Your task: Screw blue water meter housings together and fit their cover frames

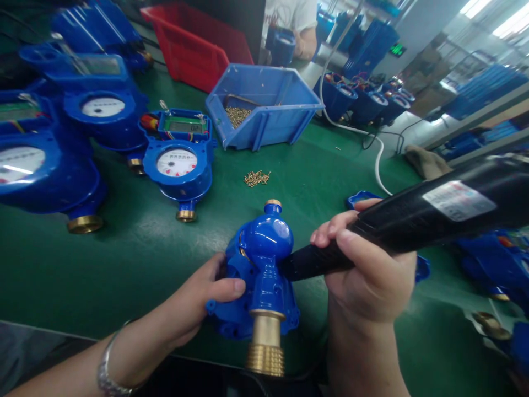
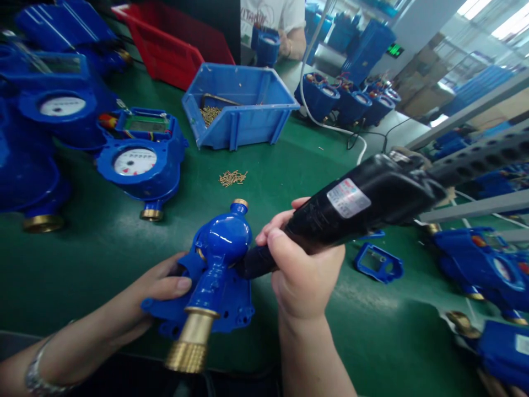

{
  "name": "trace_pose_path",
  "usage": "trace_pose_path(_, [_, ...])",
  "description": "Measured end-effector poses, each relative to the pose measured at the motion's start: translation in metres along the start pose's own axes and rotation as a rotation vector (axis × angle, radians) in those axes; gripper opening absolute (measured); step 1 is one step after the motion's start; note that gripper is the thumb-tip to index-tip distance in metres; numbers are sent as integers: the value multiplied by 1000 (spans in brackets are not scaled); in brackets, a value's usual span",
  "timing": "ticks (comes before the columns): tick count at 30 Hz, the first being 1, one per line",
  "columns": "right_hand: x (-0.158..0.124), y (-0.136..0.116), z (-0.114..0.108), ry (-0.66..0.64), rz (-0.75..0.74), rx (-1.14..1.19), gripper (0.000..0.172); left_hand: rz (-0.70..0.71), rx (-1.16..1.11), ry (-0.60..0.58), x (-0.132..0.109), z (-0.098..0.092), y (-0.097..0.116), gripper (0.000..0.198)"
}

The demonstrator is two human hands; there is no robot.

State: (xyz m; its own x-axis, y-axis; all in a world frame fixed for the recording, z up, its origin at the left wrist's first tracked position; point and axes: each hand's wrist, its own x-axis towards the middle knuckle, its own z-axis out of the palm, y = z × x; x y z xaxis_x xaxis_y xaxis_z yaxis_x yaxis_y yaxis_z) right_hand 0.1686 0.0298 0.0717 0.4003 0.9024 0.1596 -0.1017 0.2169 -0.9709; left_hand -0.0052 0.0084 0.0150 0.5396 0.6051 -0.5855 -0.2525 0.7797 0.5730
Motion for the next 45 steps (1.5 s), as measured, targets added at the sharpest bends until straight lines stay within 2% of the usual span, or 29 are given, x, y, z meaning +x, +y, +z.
trace_pose_path(4, [-1, 1, -1, 3, -25, 20, 29, -3, 24, 11, 1, -2, -1, 61])
trace_pose_path(8, [0, 7, -1, 27, -59, 35, 33, 8, 107, -40, 3, -8, -2, 59])
trace_pose_path(11, [4, 4, -2, -50, -29, 61, 39, 11, 138, -31, 4, -10, -3, 61])
trace_pose_path(13, [8, -10, -5, -146, -18, 77, 43, 13, 147, -13, 4, -11, -4, 61])
trace_pose_path(15, [8, -34, -9, -189, -101, 71, 40, 27, 159, -21, 4, -11, -5, 58])
trace_pose_path(18, [-3, -70, -17, -97, -303, 2, 32, 41, 164, -45, 3, -12, -8, 55])
trace_pose_path(21, [-22, -85, -24, -81, -292, -46, 33, 41, 158, -35, 2, -13, -10, 53])
trace_pose_path(23, [-33, -82, -28, -103, -208, -37, 34, 46, 156, -36, 1, -13, -11, 53])
trace_pose_path(26, [-42, -74, -31, -70, -146, -40, 37, 56, 152, -47, 1, -13, -12, 53])
trace_pose_path(31, [-46, -63, -30, -50, -80, -16, 38, 88, 150, -46, 3, -12, -14, 50])
trace_pose_path(35, [-46, -45, -30, -86, 7, 66, 33, 86, 100, -41, 4, -9, -13, 51])
trace_pose_path(39, [-47, -31, -32, -84, 14, 113, 27, 71, 47, -5, 2, -3, -10, 54])
trace_pose_path(45, [-52, -24, -37, -85, -5, 103, 29, 89, 49, 11, 2, 1, -12, 52])
